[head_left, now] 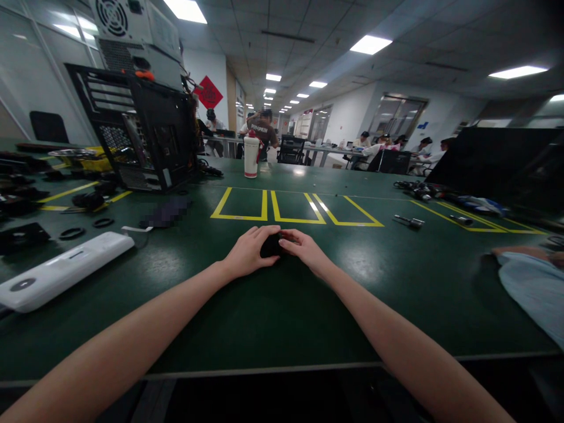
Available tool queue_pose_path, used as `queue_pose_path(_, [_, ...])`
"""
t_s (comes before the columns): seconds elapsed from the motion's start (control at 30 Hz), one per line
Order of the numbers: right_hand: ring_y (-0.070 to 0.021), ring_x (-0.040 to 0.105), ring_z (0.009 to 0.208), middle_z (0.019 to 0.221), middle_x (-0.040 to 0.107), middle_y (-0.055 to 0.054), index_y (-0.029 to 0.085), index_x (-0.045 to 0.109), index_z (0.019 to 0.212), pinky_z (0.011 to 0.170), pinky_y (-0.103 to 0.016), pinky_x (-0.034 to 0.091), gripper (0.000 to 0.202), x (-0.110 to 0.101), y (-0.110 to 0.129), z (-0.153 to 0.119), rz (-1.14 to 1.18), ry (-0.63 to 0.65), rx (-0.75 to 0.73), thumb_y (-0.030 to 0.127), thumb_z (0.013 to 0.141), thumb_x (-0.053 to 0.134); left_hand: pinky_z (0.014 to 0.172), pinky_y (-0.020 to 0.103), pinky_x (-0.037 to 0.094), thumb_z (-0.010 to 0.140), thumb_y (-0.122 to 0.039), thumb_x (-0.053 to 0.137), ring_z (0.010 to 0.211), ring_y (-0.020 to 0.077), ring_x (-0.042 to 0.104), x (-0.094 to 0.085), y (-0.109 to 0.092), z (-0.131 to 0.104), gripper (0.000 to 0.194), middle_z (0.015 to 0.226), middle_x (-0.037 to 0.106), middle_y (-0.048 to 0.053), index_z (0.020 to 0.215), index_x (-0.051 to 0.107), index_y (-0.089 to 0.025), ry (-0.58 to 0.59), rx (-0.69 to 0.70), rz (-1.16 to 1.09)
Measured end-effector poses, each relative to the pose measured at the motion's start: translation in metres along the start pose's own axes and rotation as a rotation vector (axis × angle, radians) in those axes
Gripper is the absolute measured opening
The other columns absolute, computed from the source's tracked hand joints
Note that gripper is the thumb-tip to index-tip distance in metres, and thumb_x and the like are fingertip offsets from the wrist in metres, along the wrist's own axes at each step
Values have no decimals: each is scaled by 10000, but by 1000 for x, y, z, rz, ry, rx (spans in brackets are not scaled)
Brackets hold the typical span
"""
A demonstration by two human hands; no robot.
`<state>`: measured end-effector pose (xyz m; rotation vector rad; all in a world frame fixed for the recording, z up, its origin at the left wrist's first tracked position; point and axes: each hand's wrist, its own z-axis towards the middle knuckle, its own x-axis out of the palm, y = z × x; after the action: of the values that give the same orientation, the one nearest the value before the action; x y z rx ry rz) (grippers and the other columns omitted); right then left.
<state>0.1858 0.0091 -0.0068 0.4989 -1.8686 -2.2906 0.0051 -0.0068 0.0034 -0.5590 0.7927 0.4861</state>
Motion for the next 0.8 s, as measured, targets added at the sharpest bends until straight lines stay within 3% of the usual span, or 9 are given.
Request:
queue_pose_path(0.2, [-152,552,905,927,580,-14,217,510,963,865,-365,416,371,-2,5,-3,8,83,-43,256,630,670,853,381,428,680,-272,628,1016,219,497,0,0,0,590,1182,496,45,1201,355,-234,3,4,-7])
queue_pose_path(0.4, [-140,546,882,904,573,-7,209,521,868,846,-344,421,228,2,7,-4,32,22,-75,315,687,610,869,391,420,680,-285,630,1035,218,493,-1,0,0,581,1189,492,47,1195,364,-237,-4,4,-10])
queue_pose_path(0.6, [-155,541,920,992,560,-43,209,525,991,865,-370,406,317,0,4,-1,-4,36,-25,310,699,597,861,378,425,684,-284,627,1029,214,496,-1,-1,1,585,1178,499,53,1201,358,-227,3,4,-4])
queue_pose_path(0.8, [-149,534,891,890,570,-10,202,509,878,845,-359,411,336,0,12,-4,-12,48,-66,231,592,684,859,383,417,672,-268,631,1017,217,501,1,1,1,591,1179,502,48,1195,358,-230,-5,15,-1])
